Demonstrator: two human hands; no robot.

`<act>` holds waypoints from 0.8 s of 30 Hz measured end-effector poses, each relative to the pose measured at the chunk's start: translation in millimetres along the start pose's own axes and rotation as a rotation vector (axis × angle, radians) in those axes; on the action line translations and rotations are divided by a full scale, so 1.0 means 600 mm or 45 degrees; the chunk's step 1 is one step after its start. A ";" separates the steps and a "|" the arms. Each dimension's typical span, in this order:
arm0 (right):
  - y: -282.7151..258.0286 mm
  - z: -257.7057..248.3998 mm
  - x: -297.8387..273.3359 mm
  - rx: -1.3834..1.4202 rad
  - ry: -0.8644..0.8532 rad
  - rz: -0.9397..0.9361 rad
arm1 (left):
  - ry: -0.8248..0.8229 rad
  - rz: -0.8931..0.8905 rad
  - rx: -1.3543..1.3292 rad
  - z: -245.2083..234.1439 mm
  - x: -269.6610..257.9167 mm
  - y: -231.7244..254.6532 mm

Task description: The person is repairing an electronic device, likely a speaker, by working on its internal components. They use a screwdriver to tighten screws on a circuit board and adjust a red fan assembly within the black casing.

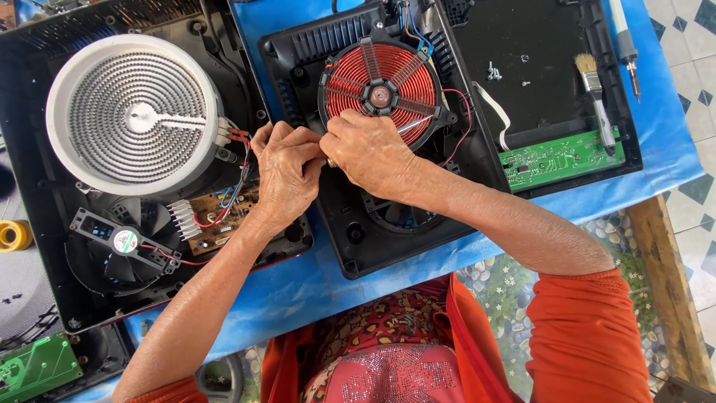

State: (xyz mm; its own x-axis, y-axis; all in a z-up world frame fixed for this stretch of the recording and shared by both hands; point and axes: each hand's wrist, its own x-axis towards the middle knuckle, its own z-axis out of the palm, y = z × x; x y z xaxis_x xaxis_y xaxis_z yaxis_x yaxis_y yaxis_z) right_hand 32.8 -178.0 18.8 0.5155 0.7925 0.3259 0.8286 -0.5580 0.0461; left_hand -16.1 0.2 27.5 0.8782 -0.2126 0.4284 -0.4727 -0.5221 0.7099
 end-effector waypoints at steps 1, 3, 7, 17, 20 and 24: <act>0.000 0.003 -0.001 0.000 0.001 -0.001 | 0.001 0.000 0.001 0.002 -0.001 -0.003; -0.002 0.010 -0.003 -0.084 0.043 -0.008 | 0.011 0.013 -0.006 0.005 -0.002 -0.010; -0.004 0.015 -0.005 -0.132 0.092 -0.044 | 0.027 0.010 0.011 0.018 -0.008 -0.025; 0.007 0.015 -0.008 -0.084 -0.111 -0.021 | 0.181 0.074 0.331 0.031 -0.028 -0.056; 0.008 0.007 0.001 -0.069 -0.165 0.013 | 0.221 0.077 0.215 0.043 -0.031 -0.069; -0.010 -0.002 0.008 -0.186 -0.241 0.080 | 0.168 0.028 0.150 0.055 -0.033 -0.086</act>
State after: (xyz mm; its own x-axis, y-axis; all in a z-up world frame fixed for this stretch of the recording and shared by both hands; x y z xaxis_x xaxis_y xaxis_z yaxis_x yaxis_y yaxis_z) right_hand 30.4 -171.1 21.0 0.6081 0.7795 0.1501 0.7605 -0.6263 0.1717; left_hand -6.5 3.7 -36.0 0.8467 -0.1188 0.5187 -0.4734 -0.6134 0.6322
